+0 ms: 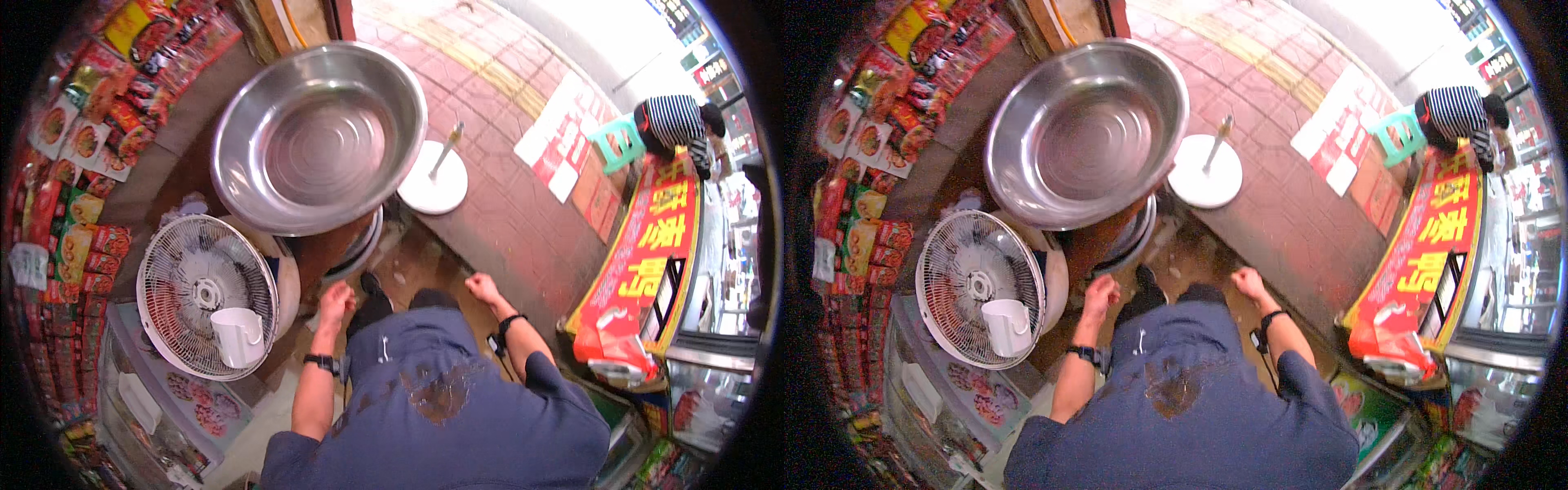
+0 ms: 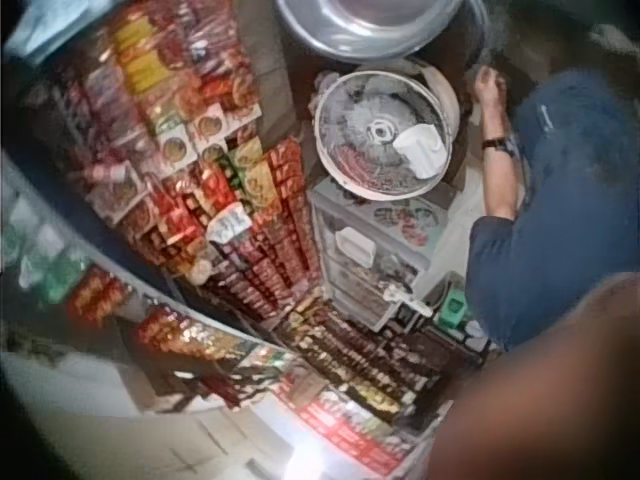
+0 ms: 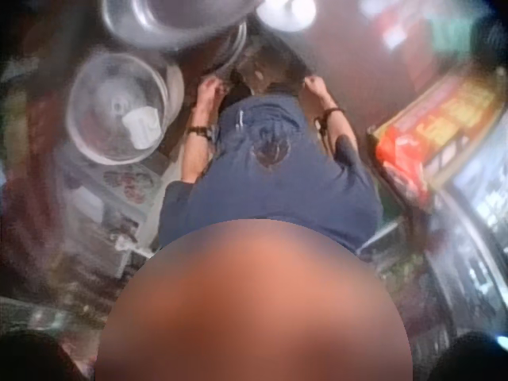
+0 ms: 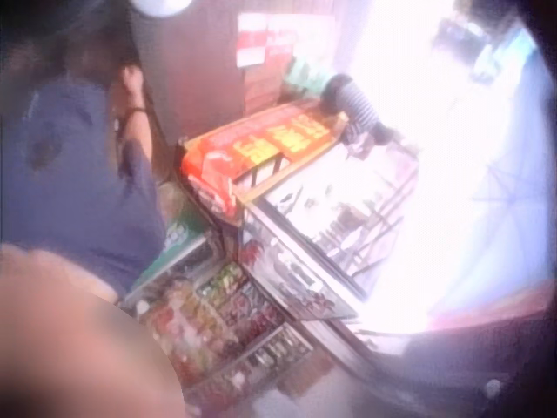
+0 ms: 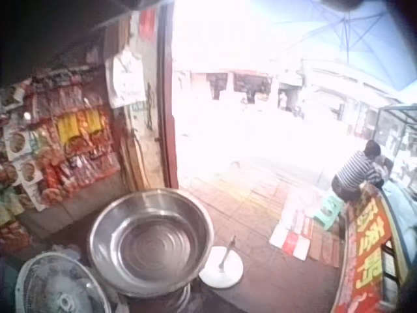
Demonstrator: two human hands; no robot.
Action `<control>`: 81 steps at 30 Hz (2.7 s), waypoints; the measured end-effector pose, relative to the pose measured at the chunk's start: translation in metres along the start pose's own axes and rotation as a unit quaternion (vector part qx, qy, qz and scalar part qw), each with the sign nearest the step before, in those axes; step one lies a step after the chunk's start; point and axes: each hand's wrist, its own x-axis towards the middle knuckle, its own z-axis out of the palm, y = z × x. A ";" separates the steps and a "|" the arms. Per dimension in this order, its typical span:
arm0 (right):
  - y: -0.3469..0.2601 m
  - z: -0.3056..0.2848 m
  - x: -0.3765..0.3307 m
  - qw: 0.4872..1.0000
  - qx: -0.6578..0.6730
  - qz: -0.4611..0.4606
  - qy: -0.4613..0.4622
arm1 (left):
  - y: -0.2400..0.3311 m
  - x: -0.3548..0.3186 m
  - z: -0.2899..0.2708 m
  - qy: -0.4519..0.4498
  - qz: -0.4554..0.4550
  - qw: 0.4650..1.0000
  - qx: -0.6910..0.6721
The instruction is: The person washes a white pedestal fan by submerging its head in a large metal basin of water, scrubbing the surface with hands, then rinses the basin and refills it with fresh water from a tap.
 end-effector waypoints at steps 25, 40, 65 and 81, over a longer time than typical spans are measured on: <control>0.117 0.002 -0.129 0.937 0.278 0.204 -0.058 | -0.057 0.003 0.000 0.039 -0.167 0.984 -0.046; 0.276 0.157 -0.261 0.797 0.356 0.483 0.070 | -0.204 0.374 -0.060 0.133 -0.088 0.940 -0.301; 0.106 0.040 -0.236 0.881 0.330 0.339 -0.024 | -0.203 0.041 -0.085 0.172 -0.190 0.938 -0.232; 0.171 -0.150 -0.218 0.750 0.609 0.244 -0.079 | -0.158 -0.072 0.163 -0.035 -0.240 0.969 -0.047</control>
